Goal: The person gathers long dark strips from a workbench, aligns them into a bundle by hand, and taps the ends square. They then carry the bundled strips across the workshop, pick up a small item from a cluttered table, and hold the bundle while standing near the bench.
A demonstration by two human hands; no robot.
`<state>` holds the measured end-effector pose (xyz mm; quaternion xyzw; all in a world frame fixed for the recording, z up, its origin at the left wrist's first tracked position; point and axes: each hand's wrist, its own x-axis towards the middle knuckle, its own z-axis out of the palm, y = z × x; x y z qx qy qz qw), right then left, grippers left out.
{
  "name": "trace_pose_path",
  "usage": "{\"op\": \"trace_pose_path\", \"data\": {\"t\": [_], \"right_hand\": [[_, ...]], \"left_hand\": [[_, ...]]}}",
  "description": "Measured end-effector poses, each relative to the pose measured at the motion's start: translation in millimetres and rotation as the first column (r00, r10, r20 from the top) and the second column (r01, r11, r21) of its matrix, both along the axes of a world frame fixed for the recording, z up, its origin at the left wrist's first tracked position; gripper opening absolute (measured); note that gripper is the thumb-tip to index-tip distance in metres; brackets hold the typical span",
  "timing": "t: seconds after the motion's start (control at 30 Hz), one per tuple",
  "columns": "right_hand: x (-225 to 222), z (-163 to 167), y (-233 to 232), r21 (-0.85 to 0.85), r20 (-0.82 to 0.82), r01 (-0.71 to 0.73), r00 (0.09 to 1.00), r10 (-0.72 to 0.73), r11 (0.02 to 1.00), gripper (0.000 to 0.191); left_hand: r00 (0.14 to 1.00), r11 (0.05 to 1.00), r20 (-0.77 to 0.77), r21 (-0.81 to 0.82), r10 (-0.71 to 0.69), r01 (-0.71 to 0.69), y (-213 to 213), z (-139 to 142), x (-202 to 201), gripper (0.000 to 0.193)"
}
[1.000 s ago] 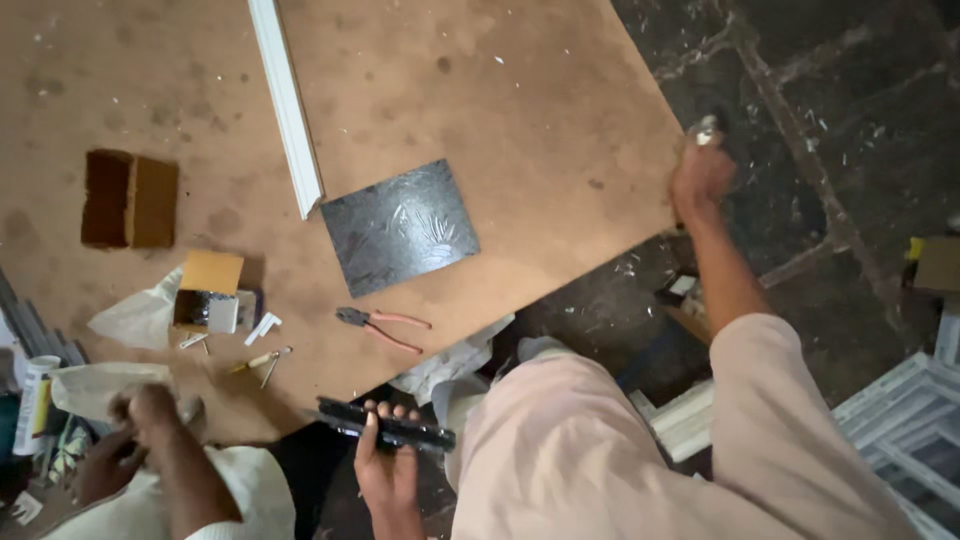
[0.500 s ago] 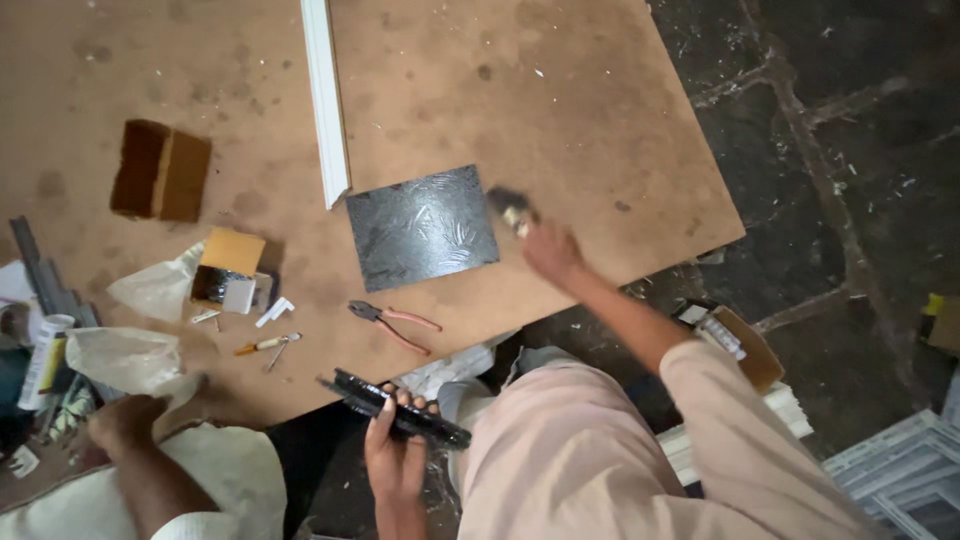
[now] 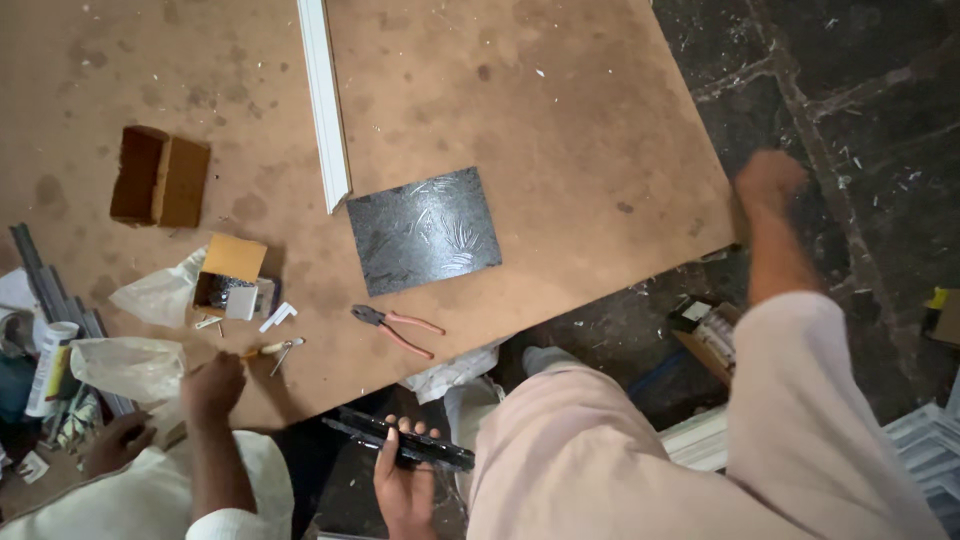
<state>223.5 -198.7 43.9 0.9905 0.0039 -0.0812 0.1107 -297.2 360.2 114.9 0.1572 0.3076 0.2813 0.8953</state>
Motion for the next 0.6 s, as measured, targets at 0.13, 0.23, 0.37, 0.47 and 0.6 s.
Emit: {"op": "trace_pose_path", "data": {"t": [0.13, 0.23, 0.37, 0.47, 0.6], "right_hand": [[-103.5, -19.2, -42.4, 0.096, 0.464, -0.262, 0.865, 0.19, 0.96, 0.019], [-206.3, -46.6, 7.4, 0.434, 0.416, -0.415, 0.88, 0.23, 0.8, 0.014], [-300.6, -63.1, 86.5, 0.63, 0.442, -0.628, 0.773, 0.454, 0.457, 0.007], [-286.7, -73.9, 85.0, 0.635, 0.362, -0.663, 0.708, 0.606, 0.396, 0.016], [-210.1, -74.3, -12.0, 0.468, 0.234, -0.525, 0.849, 0.474, 0.71, 0.01]], "left_hand": [[0.999, 0.999, -0.006, -0.002, -0.04, 0.04, -6.7, 22.1, 24.5, 0.028], [0.994, 0.994, -0.051, -0.038, -0.1, 0.098, -71.4, 40.0, 36.8, 0.031], [0.955, 0.96, -0.126, -0.116, -0.268, 0.254, -155.8, 15.8, 26.7, 0.035], [0.943, 0.945, -0.097, -0.112, -0.32, 0.309, -142.7, -18.3, 23.0, 0.038], [0.961, 0.958, -0.003, -0.088, -0.276, 0.274, -79.3, -28.4, 50.6, 0.042]]}}
